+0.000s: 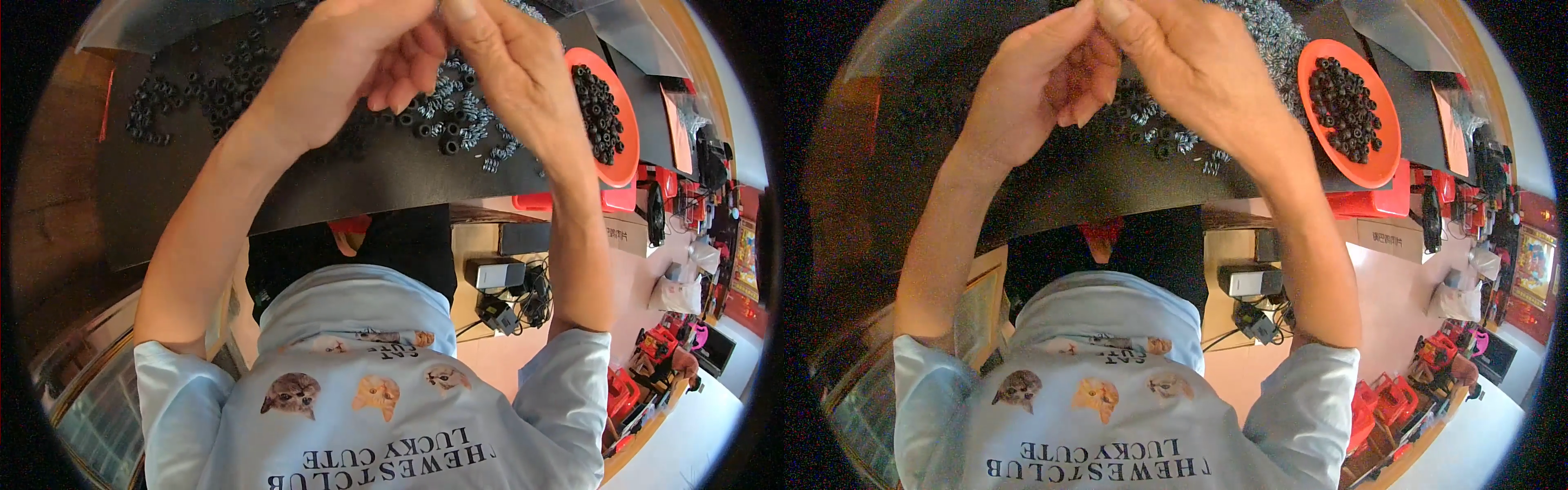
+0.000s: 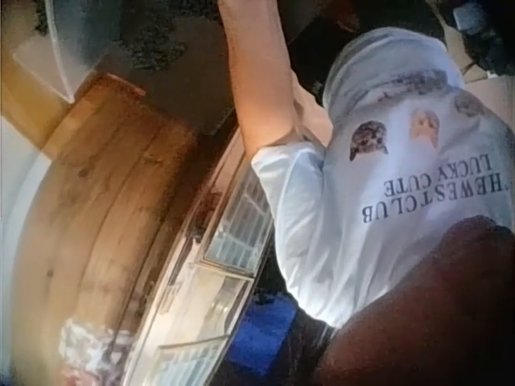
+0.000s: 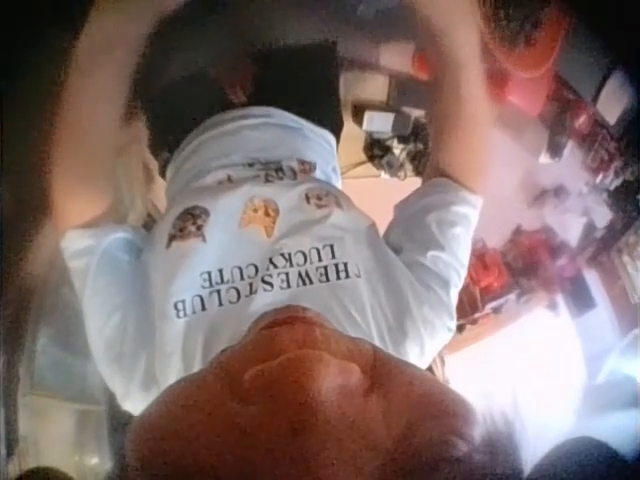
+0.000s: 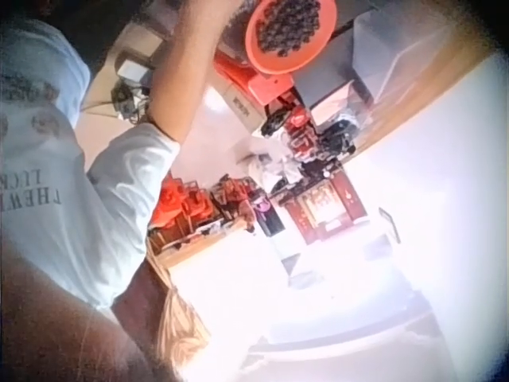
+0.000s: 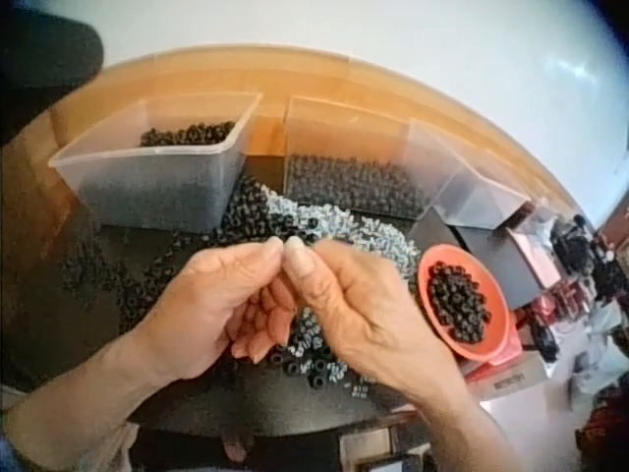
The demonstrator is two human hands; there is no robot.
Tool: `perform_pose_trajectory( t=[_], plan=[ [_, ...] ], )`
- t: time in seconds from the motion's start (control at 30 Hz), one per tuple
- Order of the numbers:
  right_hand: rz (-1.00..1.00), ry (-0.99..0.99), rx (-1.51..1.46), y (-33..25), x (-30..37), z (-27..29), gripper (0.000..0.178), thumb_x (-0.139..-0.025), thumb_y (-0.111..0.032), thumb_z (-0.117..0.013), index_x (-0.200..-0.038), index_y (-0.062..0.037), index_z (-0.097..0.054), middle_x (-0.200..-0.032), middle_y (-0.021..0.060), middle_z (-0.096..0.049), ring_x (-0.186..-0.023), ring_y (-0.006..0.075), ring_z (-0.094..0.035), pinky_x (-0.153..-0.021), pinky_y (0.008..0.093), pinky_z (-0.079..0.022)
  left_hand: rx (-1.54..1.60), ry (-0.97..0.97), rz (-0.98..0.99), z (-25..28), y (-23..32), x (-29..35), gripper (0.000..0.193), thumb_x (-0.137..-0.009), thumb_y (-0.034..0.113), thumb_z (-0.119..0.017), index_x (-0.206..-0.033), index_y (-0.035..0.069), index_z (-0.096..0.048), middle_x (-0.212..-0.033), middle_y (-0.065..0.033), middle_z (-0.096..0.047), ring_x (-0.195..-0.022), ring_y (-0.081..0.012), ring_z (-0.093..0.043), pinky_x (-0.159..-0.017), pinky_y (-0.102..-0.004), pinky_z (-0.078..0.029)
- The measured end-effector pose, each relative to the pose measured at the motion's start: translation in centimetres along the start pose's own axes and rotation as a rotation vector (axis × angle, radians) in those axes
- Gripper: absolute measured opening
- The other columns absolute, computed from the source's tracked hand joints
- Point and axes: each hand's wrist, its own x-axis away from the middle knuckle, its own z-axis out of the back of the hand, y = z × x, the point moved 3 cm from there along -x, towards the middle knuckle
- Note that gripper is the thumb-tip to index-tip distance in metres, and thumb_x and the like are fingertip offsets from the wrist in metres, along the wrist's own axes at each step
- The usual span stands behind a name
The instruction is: The person assembles small black components by pressing pieces together by hand, sorts parts on the table, and organizes components using plastic containers.
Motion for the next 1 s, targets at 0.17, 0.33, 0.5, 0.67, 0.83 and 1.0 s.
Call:
perform_pose_trajectory(
  t=[0.17, 0.33, 0.5, 0.67, 0.83, 1.0],
  plan=[
    [0.005, 0.04, -0.181, 1.6, -0.5, -0.9, 0.045, -0.099, -0.035, -0.044, -0.077, 0.0029, -0.056, -0.063, 0.0045, -0.056, -0.057, 0.012, -0.048, -0.053, 0.0269, -0.043, -0.228, 0.1, -0.106, 0.8, -1.3, -0.5, 0.036, -0.097, 0.039, -0.044, -0.082, 0.009, -0.057, -0.066, 0.0023, -0.053, -0.051, -0.0056, -0.046, -0.043, -0.0183, -0.031],
    [-0.034, 0.019, -0.207, 3.6, -1.0, -1.3, 0.042, -0.097, -0.032, -0.046, -0.075, 0.0013, -0.06, -0.064, 0.0043, -0.056, -0.065, 0.0089, -0.048, -0.061, 0.0285, -0.043, -0.271, 0.071, -0.134, 1.1, -1.5, -0.9, 0.035, -0.096, 0.038, -0.044, -0.08, 0.009, -0.057, -0.065, 0.0021, -0.052, -0.051, -0.0056, -0.044, -0.045, -0.0193, -0.031],
    [-0.105, -0.033, -0.376, 4.6, -1.2, -1.5, 0.037, -0.096, -0.028, -0.048, -0.077, 0.0011, -0.062, -0.067, -0.0004, -0.056, -0.066, 0.0077, -0.047, -0.065, 0.0251, -0.041, -0.361, 0.014, -0.078, 1.6, -1.1, -0.9, 0.034, -0.095, 0.035, -0.044, -0.08, 0.009, -0.058, -0.063, 0.0005, -0.054, -0.051, -0.0055, -0.044, -0.044, -0.0192, -0.031],
    [-0.025, -0.054, -0.216, 5.1, -1.3, -1.3, 0.033, -0.095, -0.025, -0.051, -0.08, 0.0011, -0.062, -0.064, -0.0001, -0.053, -0.063, 0.0082, -0.044, -0.057, 0.0278, -0.039, -0.474, 0.03, -0.044, 2.5, -0.7, -1.4, 0.033, -0.094, 0.034, -0.044, -0.08, 0.008, -0.058, -0.063, -0.0001, -0.054, -0.051, -0.0055, -0.045, -0.043, -0.0195, -0.031],
    [-0.015, 0.011, -0.141, 5.6, -1.8, -1.3, 0.037, -0.095, -0.029, -0.052, -0.078, 0.0017, -0.062, -0.059, 0.0003, -0.048, -0.059, 0.0087, -0.041, -0.052, 0.0289, -0.036, -0.546, 0.012, -0.041, 2.6, -0.9, -1.9, 0.034, -0.095, 0.035, -0.044, -0.08, 0.008, -0.058, -0.063, 0.0001, -0.053, -0.052, -0.0056, -0.044, -0.044, -0.0199, -0.032],
    [-0.066, -0.025, -0.106, 5.9, -2.3, -0.7, 0.039, -0.094, -0.03, -0.053, -0.074, 0.0021, -0.062, -0.056, -0.0004, -0.046, -0.057, 0.0084, -0.04, -0.05, 0.0287, -0.035, -0.623, -0.007, -0.093, 2.9, -1.2, -2.7, 0.033, -0.094, 0.035, -0.046, -0.079, 0.008, -0.057, -0.063, 0.0014, -0.051, -0.052, -0.0051, -0.043, -0.045, -0.02, -0.032]
  ],
)
